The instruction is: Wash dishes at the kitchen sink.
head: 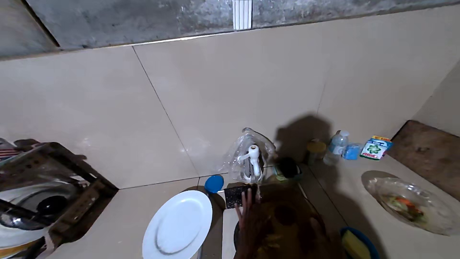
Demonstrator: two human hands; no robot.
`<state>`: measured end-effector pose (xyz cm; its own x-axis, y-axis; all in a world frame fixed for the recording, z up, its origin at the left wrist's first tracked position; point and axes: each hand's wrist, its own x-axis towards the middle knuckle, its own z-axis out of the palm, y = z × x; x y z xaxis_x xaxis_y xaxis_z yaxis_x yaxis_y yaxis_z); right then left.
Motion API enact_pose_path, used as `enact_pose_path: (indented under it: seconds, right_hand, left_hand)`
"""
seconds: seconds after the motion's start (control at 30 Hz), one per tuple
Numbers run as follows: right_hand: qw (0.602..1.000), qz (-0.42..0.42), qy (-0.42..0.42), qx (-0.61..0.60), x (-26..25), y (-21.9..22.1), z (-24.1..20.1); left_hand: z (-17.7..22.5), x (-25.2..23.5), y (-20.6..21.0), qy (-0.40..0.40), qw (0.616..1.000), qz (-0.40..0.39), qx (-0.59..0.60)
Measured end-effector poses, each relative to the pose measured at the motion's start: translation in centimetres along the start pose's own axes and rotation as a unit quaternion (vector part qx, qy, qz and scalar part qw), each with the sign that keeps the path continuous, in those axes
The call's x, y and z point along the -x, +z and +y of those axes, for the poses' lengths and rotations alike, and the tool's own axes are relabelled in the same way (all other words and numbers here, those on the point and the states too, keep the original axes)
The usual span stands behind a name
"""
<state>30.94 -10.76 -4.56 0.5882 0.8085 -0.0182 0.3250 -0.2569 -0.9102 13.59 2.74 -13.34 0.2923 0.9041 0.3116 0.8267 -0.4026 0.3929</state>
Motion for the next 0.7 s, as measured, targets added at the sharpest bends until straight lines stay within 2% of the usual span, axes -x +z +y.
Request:
enact_pose_path:
  seconds: [0.03, 0.1, 0.17, 0.2, 0.27, 0.33, 0.4, 0.5, 0.63, 0.67, 0.7]
  right_hand:
    - [1.000, 0.011, 0.000, -0.004, -0.4, 0.3, 0.4]
    - [0.999, 0.024, 0.014, -0.020, -1.4, 1.4, 1.6]
    - [0.999, 0.015, 0.036, -0.039, -1.9, 2.6, 2.8]
    - [0.998, 0.002, 0.043, -0.044, -1.8, 2.9, 2.8]
    - [0.996, -0.045, 0.073, -0.039, -0.9, 2.8, 0.3]
    - [0.987, -0.117, 0.108, -0.004, 0.1, 1.8, -4.4]
    - [0.987, -0.123, 0.033, 0.100, -0.1, 3.2, -4.2]
    - [0.936, -0.083, -0.155, 0.305, -2.2, 7.1, 0.3]
    - [0.898, -0.101, -0.227, 0.363, -4.5, 11.7, -1.9]
    - [0.881, -0.144, -0.222, 0.391, -4.6, 13.4, -2.5]
    - [0.889, -0.065, -0.315, 0.325, -4.7, 16.8, 0.0]
  left_hand:
    - [-0.1, 0.9, -0.6, -0.042, 0.998, -0.009, 0.037]
    - [-0.2, 2.5, -1.5, -0.116, 0.978, 0.030, 0.170]
    - [-0.8, 3.5, -2.3, -0.177, 0.934, 0.064, 0.302]
    - [-1.4, 3.6, -2.9, -0.216, 0.906, 0.047, 0.362]
    - [-3.5, 3.5, -2.9, -0.260, 0.854, 0.014, 0.450]
    - [-5.0, 3.8, -3.3, -0.275, 0.826, 0.010, 0.492]
    - [-5.3, 4.1, -4.6, -0.284, 0.837, 0.022, 0.467]
    - [-5.3, 3.9, -6.2, -0.287, 0.876, 0.052, 0.385]
    - [-4.6, 3.6, -6.8, -0.309, 0.866, 0.047, 0.390]
    - [-4.3, 3.5, -6.6, -0.308, 0.863, 0.045, 0.399]
    - [-3.8, 3.5, -6.4, -0.307, 0.860, 0.043, 0.406]
